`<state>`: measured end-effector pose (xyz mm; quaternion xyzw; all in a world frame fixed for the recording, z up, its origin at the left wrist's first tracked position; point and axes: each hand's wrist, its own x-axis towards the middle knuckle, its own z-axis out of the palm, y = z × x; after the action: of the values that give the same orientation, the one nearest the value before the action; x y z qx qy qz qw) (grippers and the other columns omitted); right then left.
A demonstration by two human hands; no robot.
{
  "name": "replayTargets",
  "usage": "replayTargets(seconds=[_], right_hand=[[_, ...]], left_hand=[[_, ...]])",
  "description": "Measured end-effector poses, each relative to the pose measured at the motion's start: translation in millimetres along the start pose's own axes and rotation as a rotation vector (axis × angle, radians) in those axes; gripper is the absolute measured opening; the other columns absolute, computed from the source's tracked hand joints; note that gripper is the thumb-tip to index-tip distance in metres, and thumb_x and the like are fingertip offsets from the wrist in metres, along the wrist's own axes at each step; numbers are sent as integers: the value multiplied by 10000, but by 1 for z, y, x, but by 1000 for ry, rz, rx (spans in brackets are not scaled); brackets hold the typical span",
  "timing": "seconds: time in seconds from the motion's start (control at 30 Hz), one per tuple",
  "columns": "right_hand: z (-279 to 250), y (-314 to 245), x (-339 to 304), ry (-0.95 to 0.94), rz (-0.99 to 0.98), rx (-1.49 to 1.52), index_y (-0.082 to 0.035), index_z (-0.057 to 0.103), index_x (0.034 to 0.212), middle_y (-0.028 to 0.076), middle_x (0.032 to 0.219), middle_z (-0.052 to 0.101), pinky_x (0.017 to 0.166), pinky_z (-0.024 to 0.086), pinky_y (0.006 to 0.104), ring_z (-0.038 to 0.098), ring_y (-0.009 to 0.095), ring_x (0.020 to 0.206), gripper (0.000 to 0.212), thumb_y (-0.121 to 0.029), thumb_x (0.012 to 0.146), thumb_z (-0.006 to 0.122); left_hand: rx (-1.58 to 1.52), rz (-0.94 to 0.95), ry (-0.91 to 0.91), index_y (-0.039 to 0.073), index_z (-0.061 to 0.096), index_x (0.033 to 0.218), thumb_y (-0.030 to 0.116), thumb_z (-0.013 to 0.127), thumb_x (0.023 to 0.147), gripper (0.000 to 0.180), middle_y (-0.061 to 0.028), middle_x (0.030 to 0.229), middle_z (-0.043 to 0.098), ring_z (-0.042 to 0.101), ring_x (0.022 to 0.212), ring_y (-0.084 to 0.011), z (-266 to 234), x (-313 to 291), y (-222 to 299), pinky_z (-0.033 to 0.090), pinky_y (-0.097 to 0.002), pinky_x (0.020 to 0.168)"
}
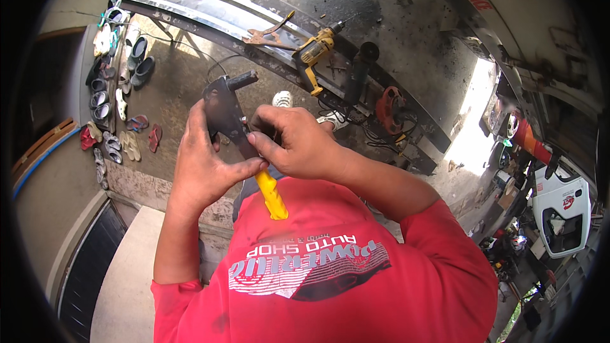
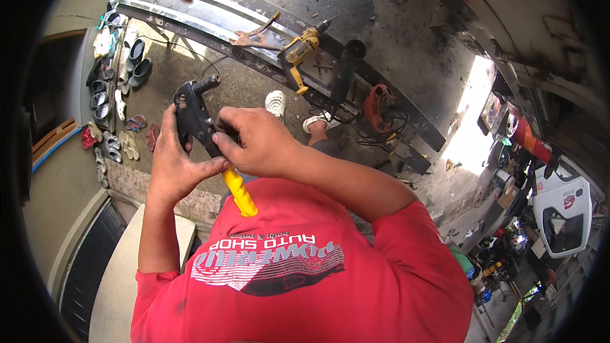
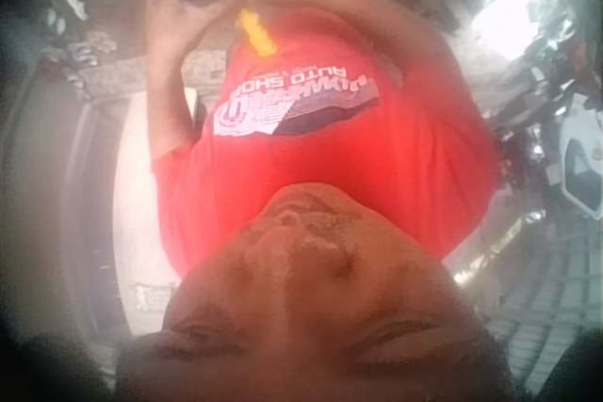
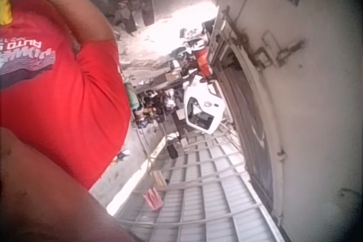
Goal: The person works on the underside of a vehicle, using a yellow-handled tool to manipulate a metal bracket. They pick up a small metal piece and insert it into the tool, then use a hammer to tap the assembly into place. The person moves around the workshop, handling tools and parts while another individual works nearby.
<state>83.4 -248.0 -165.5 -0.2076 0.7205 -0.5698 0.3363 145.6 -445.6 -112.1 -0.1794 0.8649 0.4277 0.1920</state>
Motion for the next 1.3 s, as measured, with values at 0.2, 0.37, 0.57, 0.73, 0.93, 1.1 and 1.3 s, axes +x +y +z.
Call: replayTargets(seconds=[0.2,0.37,0.57,0.73,0.93,1.1,1.3], right_hand=[[-12,-9,-7,-24,43,8,-3,595,960,206,786,653,635,509,452,674,385,699,216,-156,880,725],[-11,-17,-16,94,-69,12,3,610,932,185,747,642,632,506,418,658,316,674,213,-173,903,727],[-29,-30,-26,1,12,-72,4,613,985,160,803,660,643,513,379,660,249,705,177,-118,908,716],[-32,-37,-34,110,-94,-45,-5,618,1059,83,837,682,646,512,306,640,123,714,179,-64,917,710],[-46,-47,-45,46,-17,61,2,615,1067,65,871,673,674,524,292,637,78,773,189,-55,913,710],[-34,-52,-51,105,-135,174,-38,641,1009,71,889,672,704,536,296,671,126,810,152,-3,869,690],[-27,-54,-49,230,-382,-46,-70,655,983,95,946,660,701,545,319,701,219,910,245,76,785,667]], left_hand=[[-14,10,-4,14,366,1504,294,1017,550,1188,-181,1329,607,673,1141,-289,0,-4,11,572,-396,860],[-23,79,8,23,382,1489,279,1017,547,1164,-172,1304,612,677,1124,-284,-1,-5,20,570,-395,860],[-51,132,8,20,397,1464,253,1011,559,1118,-163,1265,634,687,1086,-277,-3,-10,39,568,-389,852],[-49,225,13,11,397,1449,242,1012,575,1094,-160,1222,661,700,1050,-256,-2,-9,47,574,-382,862],[-696,68,-395,18,396,1495,96,981,604,1069,-133,1273,656,687,1127,-268,-14,8,37,599,-360,906],[-1117,-45,-928,-12,363,1559,-18,926,575,1133,-200,1417,584,582,1339,-384,-27,36,-18,624,-521,953],[-1389,-36,-1125,-62,144,1625,103,916,713,1206,-291,1535,459,549,1345,-504,-9,30,-16,549,-706,955]])
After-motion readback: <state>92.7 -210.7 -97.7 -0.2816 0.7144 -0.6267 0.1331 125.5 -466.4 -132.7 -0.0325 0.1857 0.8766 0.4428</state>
